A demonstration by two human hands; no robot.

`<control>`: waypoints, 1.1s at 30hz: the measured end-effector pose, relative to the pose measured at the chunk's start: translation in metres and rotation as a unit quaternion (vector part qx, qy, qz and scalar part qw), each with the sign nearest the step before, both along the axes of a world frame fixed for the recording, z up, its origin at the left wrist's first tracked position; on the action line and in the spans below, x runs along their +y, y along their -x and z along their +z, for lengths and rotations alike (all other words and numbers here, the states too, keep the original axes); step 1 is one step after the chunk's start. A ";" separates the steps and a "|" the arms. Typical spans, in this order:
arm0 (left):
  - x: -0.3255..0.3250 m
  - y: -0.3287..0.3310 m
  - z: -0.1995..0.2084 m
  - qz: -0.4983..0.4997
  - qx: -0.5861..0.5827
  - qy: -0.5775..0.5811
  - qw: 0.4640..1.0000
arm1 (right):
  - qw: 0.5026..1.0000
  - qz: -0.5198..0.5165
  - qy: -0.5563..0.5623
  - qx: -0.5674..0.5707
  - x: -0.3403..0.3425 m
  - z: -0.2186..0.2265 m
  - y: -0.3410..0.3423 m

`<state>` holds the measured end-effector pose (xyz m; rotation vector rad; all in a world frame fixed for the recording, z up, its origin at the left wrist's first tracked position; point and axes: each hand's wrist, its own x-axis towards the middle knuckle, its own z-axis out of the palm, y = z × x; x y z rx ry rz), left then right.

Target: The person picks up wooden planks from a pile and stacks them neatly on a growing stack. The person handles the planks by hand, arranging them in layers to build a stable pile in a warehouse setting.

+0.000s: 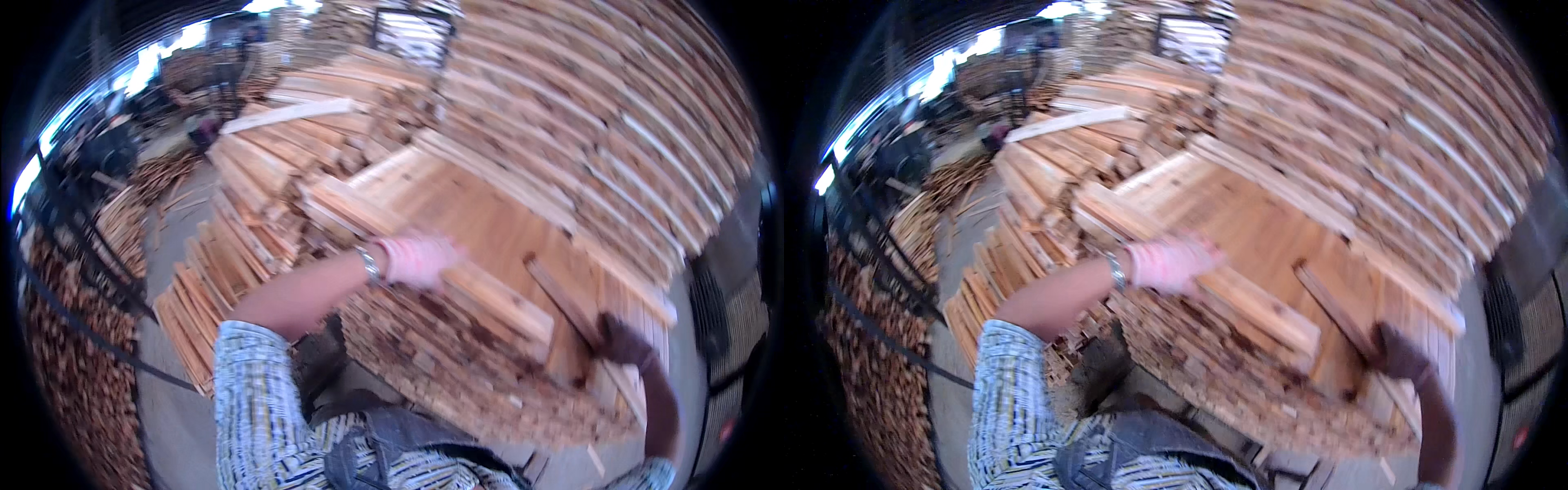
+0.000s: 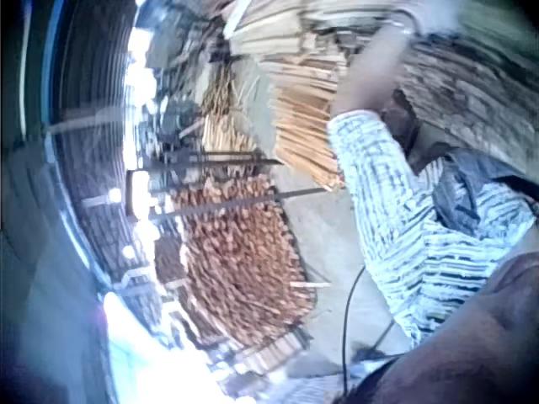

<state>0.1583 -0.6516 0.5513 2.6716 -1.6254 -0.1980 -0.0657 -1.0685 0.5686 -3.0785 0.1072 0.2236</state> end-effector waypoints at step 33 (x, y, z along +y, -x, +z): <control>0.093 0.055 -0.070 0.044 -0.095 0.344 0.933 | 0.929 0.331 0.013 -0.164 0.257 -0.039 0.032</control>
